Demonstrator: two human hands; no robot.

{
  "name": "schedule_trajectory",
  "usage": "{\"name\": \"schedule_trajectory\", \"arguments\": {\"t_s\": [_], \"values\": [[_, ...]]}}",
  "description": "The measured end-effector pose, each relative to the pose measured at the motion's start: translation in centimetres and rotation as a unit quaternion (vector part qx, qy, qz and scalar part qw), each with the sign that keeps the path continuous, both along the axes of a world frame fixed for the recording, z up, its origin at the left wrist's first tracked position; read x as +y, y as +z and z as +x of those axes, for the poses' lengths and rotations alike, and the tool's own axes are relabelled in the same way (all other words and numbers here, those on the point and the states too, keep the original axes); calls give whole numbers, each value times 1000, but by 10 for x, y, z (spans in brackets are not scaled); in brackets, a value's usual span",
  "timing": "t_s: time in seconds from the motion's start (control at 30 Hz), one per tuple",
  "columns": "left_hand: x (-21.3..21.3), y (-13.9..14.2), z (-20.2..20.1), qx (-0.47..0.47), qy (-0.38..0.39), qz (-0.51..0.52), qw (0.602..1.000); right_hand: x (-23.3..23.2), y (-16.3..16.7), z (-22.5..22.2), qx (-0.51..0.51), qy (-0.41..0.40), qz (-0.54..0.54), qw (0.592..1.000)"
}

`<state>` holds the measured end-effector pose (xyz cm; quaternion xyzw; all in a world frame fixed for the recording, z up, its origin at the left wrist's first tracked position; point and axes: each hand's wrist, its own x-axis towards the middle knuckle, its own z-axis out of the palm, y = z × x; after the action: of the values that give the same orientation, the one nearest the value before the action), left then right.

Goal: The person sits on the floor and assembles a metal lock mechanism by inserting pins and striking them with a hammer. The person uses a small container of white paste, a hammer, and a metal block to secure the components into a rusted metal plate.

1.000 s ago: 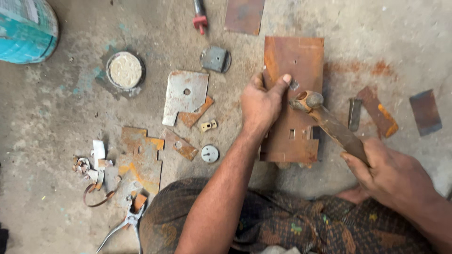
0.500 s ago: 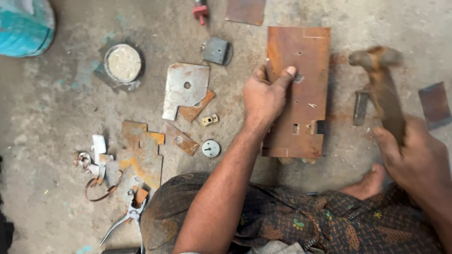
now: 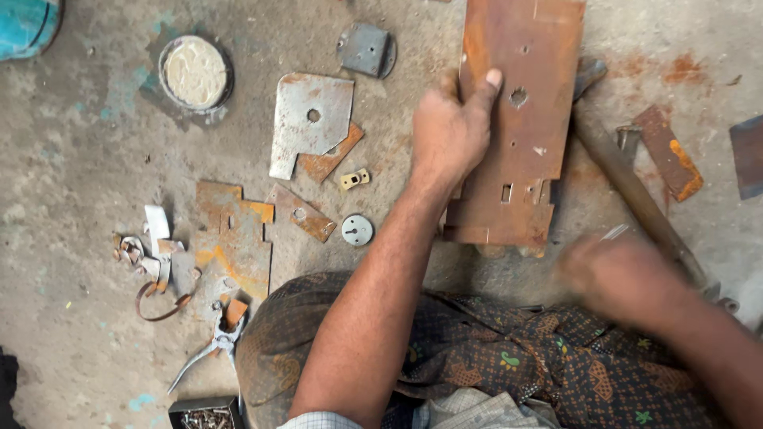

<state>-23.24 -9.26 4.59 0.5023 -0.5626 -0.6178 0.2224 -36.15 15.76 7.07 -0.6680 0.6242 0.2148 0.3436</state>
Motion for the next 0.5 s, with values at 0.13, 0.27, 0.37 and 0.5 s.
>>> {"name": "schedule_trajectory", "arguments": {"t_s": [0.13, 0.27, 0.37, 0.5], "values": [[-23, -2, 8, 129, 78, 10, 989, 7, -6, 60, -59, -97, 1, 994], [-47, 9, 29, 334, 140, 11, 932, 4, -12, 85, 4, -133, -106, 986], [-52, 22, 35, 299, 159, -52, 940, -4, -16, 90, 37, -132, -70, 988], [-46, 36, 31, 304, 150, -20, 940, -10, -19, 90, 51, -140, -60, 987]]}}
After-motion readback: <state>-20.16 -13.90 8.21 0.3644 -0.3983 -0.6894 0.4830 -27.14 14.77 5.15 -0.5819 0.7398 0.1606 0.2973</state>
